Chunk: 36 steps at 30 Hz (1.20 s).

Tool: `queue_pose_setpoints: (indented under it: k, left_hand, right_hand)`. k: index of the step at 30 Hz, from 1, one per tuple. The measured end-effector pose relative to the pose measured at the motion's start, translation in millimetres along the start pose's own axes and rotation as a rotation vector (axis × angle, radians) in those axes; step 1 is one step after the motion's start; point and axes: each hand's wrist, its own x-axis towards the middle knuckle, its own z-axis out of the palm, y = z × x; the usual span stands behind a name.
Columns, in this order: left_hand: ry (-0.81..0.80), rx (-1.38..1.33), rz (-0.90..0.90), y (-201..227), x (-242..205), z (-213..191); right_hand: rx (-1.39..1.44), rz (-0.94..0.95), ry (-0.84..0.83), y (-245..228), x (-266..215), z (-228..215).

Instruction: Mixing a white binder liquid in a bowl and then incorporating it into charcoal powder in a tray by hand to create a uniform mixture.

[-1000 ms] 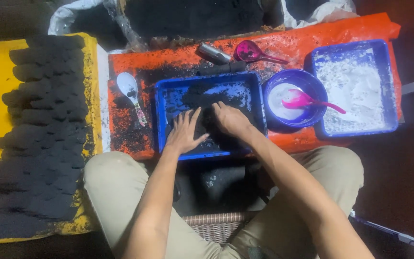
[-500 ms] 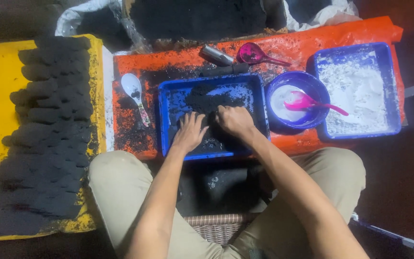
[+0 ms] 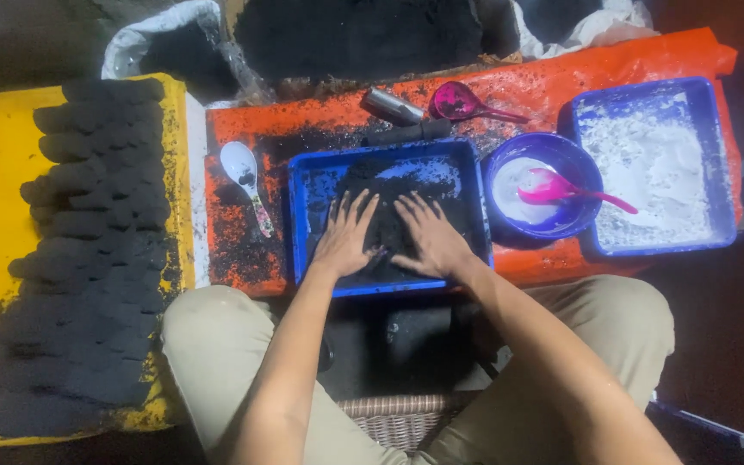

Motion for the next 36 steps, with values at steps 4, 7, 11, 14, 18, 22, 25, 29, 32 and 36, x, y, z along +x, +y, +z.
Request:
queue_pose_setpoints:
  k: [4, 7, 11, 14, 18, 22, 25, 29, 32, 36]
  left_hand:
    - [-0.069, 0.001, 0.002, -20.9, 19.7, 30.8]
    - [-0.035, -0.070, -0.008, -25.1, 26.2, 41.3]
    - [0.010, -0.090, -0.047, -30.9, 34.6, 55.9]
    - [0.042, -0.048, -0.023, -29.4, 32.4, 53.2]
    - [0.103, 0.052, 0.098, -18.3, 21.5, 27.2]
    - [0.074, -0.013, 0.111, -15.4, 6.6, 17.8]
    - [0.029, 0.006, 0.154, -2.4, -14.1, -10.9]
    - [-0.088, 0.159, 0.143, -12.2, -22.5, 0.4]
    - [-0.065, 0.106, 0.131, -15.8, -18.8, 6.2]
    - [-0.060, 0.081, 0.115, -10.4, -9.6, 3.3]
  right_hand:
    - [-0.043, -0.050, -0.040, 4.7, 13.9, 12.0]
    - [-0.098, -0.053, 0.033, 5.9, 20.5, 19.0]
    - [-0.096, 0.036, 0.074, 19.2, 37.0, 42.9]
    - [-0.123, -0.001, 0.079, 28.2, 41.5, 53.4]
    - [-0.130, 0.046, 0.125, 30.2, 25.1, 24.2]
    - [-0.195, 0.066, 0.113, 35.5, 11.9, 13.7]
    - [-0.177, -0.002, 0.018, 21.9, 3.2, 0.9]
    - [-0.306, -0.138, -0.184, 2.2, -8.0, -16.5]
    - [-0.221, -0.150, -0.186, 2.4, -3.0, -12.4]
    - [-0.211, -0.162, -0.047, 14.2, 12.2, 7.9]
